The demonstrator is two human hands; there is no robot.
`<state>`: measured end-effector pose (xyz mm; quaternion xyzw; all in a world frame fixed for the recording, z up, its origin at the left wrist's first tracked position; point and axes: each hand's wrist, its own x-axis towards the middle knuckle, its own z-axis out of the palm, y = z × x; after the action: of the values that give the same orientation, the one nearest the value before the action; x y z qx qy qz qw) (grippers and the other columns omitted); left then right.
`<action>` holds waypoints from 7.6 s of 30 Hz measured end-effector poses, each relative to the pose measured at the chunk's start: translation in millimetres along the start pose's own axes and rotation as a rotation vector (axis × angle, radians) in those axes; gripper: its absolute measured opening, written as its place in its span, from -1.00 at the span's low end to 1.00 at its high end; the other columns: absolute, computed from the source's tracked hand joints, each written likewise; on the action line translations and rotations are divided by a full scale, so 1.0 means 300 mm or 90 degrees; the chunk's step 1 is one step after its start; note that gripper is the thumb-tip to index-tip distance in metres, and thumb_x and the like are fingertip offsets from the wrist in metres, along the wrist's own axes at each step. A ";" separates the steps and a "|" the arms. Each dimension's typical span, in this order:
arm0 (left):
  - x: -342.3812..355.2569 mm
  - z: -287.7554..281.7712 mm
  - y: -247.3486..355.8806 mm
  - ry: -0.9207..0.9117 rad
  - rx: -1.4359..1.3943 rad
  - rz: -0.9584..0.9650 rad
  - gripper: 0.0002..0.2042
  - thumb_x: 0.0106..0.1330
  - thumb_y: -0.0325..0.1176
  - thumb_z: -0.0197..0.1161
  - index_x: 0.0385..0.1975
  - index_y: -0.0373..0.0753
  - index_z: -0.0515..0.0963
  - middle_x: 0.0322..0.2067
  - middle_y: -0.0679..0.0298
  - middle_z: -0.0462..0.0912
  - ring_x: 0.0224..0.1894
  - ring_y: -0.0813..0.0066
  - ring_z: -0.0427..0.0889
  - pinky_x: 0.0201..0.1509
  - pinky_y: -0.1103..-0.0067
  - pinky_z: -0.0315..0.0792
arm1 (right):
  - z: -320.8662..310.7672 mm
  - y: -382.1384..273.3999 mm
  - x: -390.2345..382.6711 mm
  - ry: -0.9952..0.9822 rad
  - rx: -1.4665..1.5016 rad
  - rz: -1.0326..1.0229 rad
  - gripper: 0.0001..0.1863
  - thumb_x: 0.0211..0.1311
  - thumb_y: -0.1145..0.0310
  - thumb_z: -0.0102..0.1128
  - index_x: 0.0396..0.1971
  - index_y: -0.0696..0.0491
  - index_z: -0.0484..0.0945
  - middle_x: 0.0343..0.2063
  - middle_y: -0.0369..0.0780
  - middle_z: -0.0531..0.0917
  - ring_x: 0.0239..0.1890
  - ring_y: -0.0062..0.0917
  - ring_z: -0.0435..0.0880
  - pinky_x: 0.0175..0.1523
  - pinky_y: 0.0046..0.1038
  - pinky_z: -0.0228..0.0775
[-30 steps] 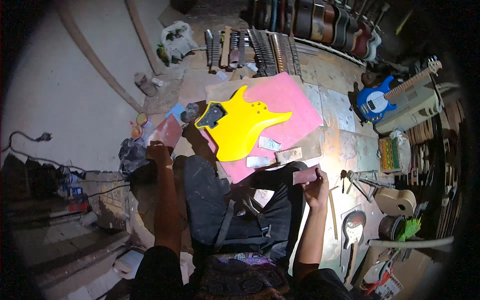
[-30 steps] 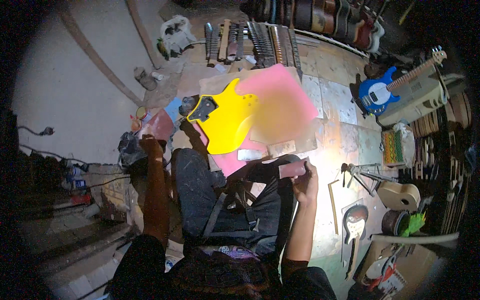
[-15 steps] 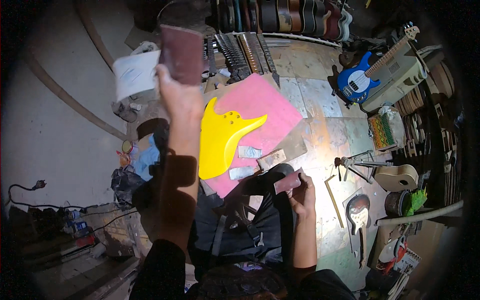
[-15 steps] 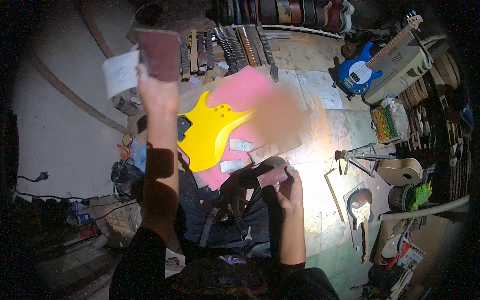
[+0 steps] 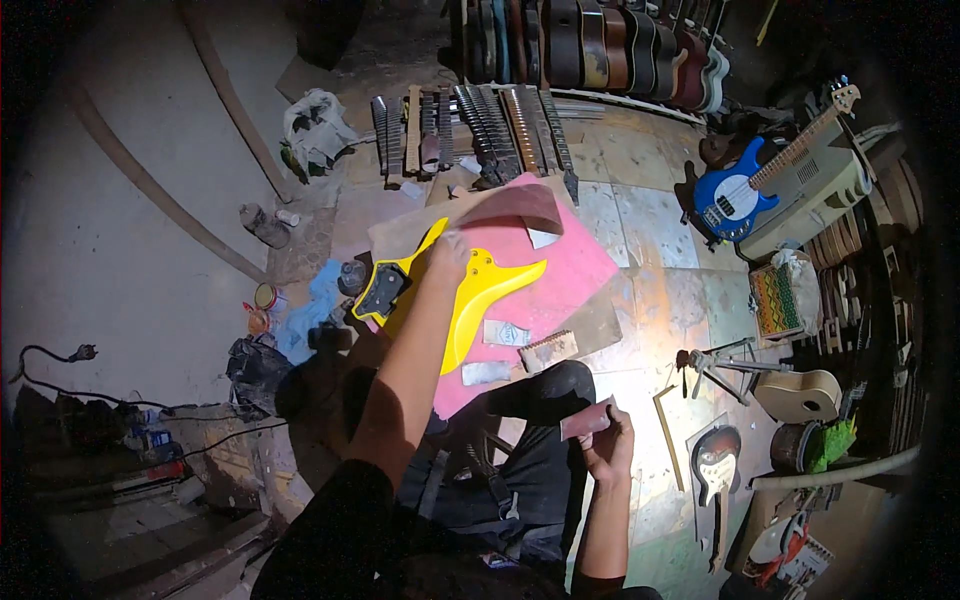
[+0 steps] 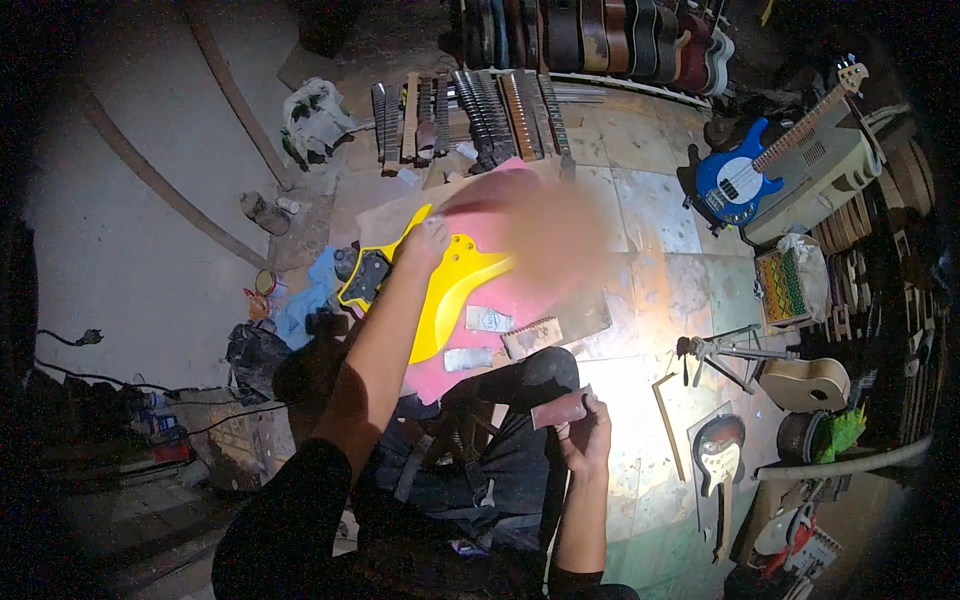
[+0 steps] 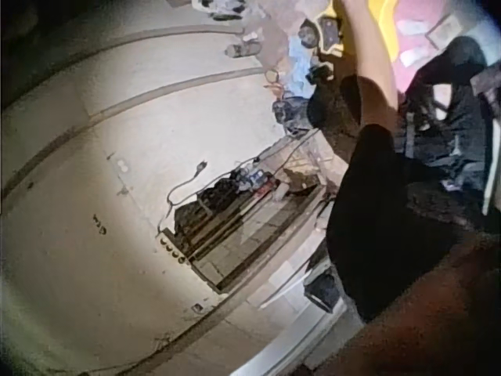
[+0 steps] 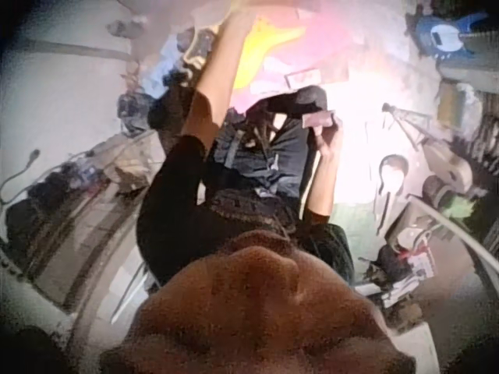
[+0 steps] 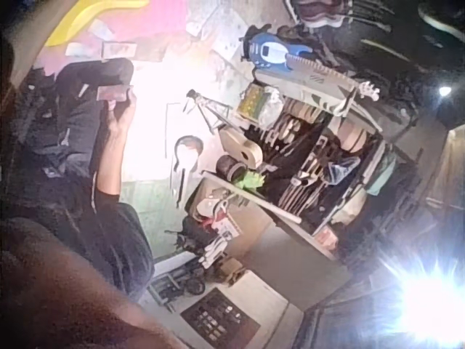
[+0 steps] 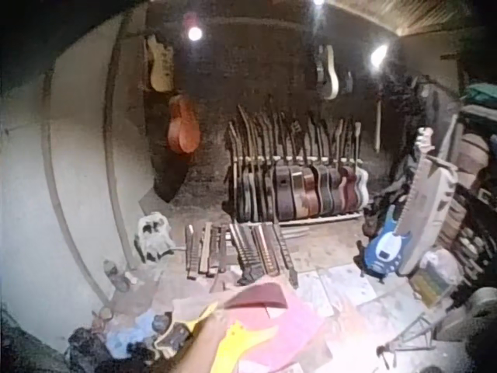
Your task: The person sands the sides and contours of a yellow electric guitar body using pieces of sandpaper held by hand, turning the guitar over several times to reach different sections of the instrument.
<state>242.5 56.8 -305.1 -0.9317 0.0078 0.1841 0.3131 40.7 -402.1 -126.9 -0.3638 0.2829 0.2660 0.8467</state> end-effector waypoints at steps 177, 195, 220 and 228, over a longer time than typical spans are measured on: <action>-1.059 -0.728 0.125 0.277 -0.788 -0.135 -0.49 0.20 -0.31 0.38 0.17 -0.21 0.45 -0.13 -0.08 0.73 -0.12 -0.12 0.73 -0.07 0.09 0.58 | 0.385 -0.094 0.344 0.152 -1.126 -0.893 -0.36 0.17 0.63 0.09 0.29 -0.05 0.57 0.25 -0.12 0.63 -0.42 -0.13 0.61 -0.20 -0.16 0.51; -1.089 -0.775 0.213 0.284 -0.771 -0.086 -0.45 0.18 -0.34 0.43 0.19 -0.26 0.45 -0.11 -0.07 0.71 -0.11 -0.10 0.72 -0.05 0.14 0.59 | 0.309 -0.155 0.305 0.168 -1.178 -0.812 -0.38 0.16 0.60 0.07 0.30 0.06 0.52 0.16 -0.07 0.67 -0.35 -0.10 0.65 -0.18 -0.11 0.51; -1.045 -0.727 0.100 0.287 -0.768 -0.097 -0.63 0.21 -0.42 0.30 0.03 -0.20 0.47 -0.23 -0.02 0.73 -0.19 -0.10 0.74 -0.15 0.11 0.60 | 0.358 -0.176 0.395 0.019 -1.145 -0.743 -0.40 0.26 0.54 0.04 0.34 -0.03 0.50 0.30 -0.10 0.58 -0.24 -0.10 0.73 -0.09 -0.14 0.60; -1.039 -0.710 0.097 0.273 -0.777 -0.100 -0.56 0.20 -0.34 0.31 0.11 -0.15 0.45 -0.24 -0.08 0.75 -0.20 -0.20 0.73 -0.13 0.03 0.56 | 0.332 -0.091 0.368 0.079 -1.154 -0.889 -0.35 0.16 0.56 0.09 0.33 -0.06 0.52 0.36 -0.21 0.54 -0.33 -0.21 0.65 -0.16 -0.20 0.53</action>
<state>20.2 -122.8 -56.7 -0.9559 -0.1040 -0.0576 -0.2685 164.2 -314.9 -131.2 -0.9303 -0.2352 -0.1747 0.2209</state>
